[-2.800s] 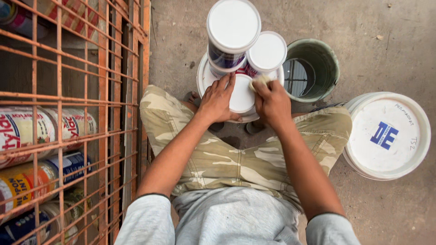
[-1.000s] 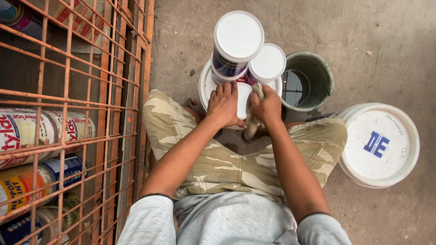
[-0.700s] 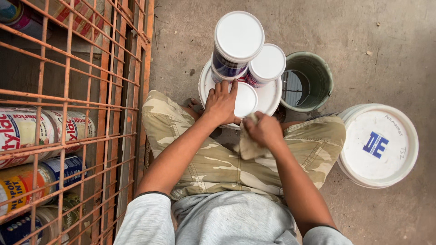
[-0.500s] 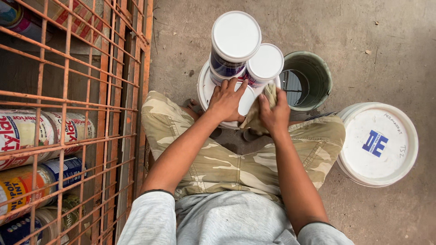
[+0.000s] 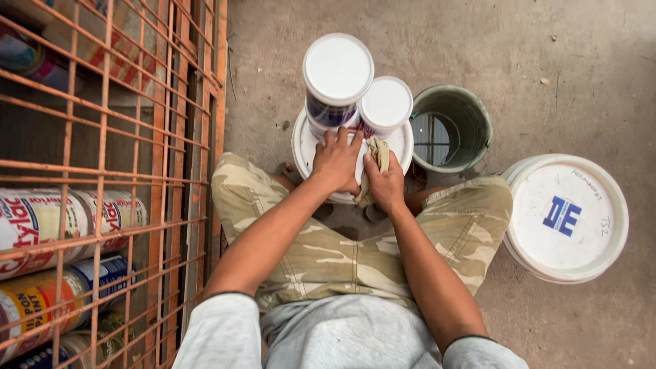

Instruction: The person wipes the lids and sides of several small white and blue paint containers using a cloth, then places them on top of a larger paint bucket.

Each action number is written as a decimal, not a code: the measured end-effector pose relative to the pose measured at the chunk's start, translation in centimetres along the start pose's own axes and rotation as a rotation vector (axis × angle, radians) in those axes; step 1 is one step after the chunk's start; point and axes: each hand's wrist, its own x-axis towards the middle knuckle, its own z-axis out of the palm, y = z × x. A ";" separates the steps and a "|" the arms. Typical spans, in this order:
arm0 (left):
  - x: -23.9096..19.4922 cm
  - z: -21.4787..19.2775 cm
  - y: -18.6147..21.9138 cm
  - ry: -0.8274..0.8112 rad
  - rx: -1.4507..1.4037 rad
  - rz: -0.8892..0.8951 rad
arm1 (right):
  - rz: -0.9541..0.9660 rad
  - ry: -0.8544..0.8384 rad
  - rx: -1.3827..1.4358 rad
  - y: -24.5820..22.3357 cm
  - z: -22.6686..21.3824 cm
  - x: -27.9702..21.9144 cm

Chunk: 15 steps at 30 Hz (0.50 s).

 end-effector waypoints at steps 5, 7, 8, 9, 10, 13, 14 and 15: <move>-3.0 0.5 -0.2 0.083 -0.413 -0.077 | -0.137 -0.126 -0.192 -1.6 -1.2 0.1; -3.2 1.5 -0.1 0.143 -0.551 -0.102 | -0.211 -0.180 -0.241 -1.6 -1.4 0.5; -3.2 1.8 -0.3 0.168 -0.574 -0.131 | -0.239 -0.175 -0.266 -1.3 -1.2 0.6; -3.1 2.1 -0.5 0.193 -0.597 -0.161 | -0.267 -0.171 -0.290 -0.9 -1.0 0.8; -3.2 2.3 -0.4 0.179 -0.599 -0.167 | -0.252 -0.177 -0.290 -0.6 -1.0 1.0; -4.4 3.0 -0.7 0.224 -0.630 -0.195 | -0.324 -0.115 -0.386 1.8 -0.3 1.2; -4.5 2.7 -1.0 0.217 -0.672 -0.188 | -0.171 -0.086 -0.504 2.8 -0.3 2.2; -4.6 2.4 -1.2 0.209 -0.714 -0.180 | -0.017 -0.055 -0.619 3.8 -0.3 3.2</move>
